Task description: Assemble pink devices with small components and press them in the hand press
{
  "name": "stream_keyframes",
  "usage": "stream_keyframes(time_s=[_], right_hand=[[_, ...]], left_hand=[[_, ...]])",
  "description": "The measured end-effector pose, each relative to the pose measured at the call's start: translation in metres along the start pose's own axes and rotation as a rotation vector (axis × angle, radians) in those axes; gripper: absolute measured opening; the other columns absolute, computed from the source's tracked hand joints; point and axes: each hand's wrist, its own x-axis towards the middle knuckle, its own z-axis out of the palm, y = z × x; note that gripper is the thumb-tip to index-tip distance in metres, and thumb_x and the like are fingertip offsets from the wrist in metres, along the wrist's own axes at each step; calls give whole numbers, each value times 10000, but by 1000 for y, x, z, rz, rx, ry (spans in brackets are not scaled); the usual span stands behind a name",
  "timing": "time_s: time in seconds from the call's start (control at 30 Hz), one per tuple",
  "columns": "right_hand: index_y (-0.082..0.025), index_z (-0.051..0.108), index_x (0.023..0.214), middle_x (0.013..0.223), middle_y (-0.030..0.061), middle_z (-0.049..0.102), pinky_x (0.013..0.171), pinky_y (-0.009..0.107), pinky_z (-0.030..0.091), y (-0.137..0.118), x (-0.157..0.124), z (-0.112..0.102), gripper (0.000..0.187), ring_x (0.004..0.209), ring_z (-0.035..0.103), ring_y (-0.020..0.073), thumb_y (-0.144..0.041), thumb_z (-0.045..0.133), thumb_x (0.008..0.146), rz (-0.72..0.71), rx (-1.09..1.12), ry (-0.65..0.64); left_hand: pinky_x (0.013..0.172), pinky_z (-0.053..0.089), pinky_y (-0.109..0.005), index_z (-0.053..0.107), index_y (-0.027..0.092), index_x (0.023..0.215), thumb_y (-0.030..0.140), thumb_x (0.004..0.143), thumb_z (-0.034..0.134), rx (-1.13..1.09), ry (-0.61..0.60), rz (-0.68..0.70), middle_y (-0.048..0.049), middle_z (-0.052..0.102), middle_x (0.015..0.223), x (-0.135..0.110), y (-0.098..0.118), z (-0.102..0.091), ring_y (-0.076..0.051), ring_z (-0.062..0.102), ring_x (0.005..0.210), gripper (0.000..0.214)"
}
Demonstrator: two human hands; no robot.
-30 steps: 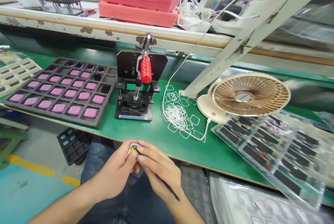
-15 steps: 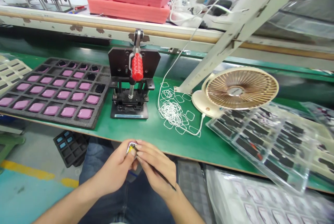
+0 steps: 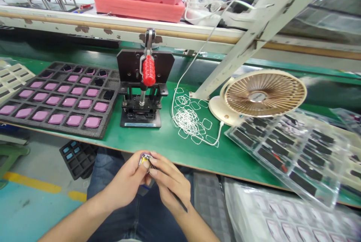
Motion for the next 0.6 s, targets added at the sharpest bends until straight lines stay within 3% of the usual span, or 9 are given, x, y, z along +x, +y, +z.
stream_keyframes(time_s=[0.17,0.3,0.37,0.47,0.6], right_hand=[[-272,765,1309,1303,95,754,1078,589,622,-3,-4,8,401,1282,699,341,-16,663,1018,128,65,121],[-290,801,1218,1220,71,787,1035,543,652,-11,4,-1,350,1170,759,317,-34,671,1017,192,96,295],[-289,816,1180,1210,64,791,1007,502,666,-10,19,-19,301,1112,781,296,-67,696,1016,201,7,409],[-262,835,1152,1200,70,794,1042,469,637,6,53,-66,165,1092,782,280,-214,758,1014,285,-266,551],[-219,857,1043,1060,82,818,963,427,634,31,92,-123,289,960,789,280,-480,739,1003,506,-517,294]], left_hand=[[766,432,-279,702,184,1314,512,973,765,-335,-76,-46,-56,606,1010,2,2,-2,-138,552,837,477],[688,412,-276,753,128,1273,417,1005,728,-514,-30,-83,-125,660,1070,4,7,-3,-161,592,824,395],[675,419,-280,747,124,1307,361,1023,700,-526,28,-111,-138,675,1080,4,9,-3,-169,604,820,373],[698,458,-300,717,136,1386,322,1020,698,-521,52,-133,-163,694,1145,4,9,-2,-205,640,879,411],[732,508,-312,681,160,1452,312,1025,689,-520,62,-141,-174,709,1203,3,8,-1,-223,659,943,454]])
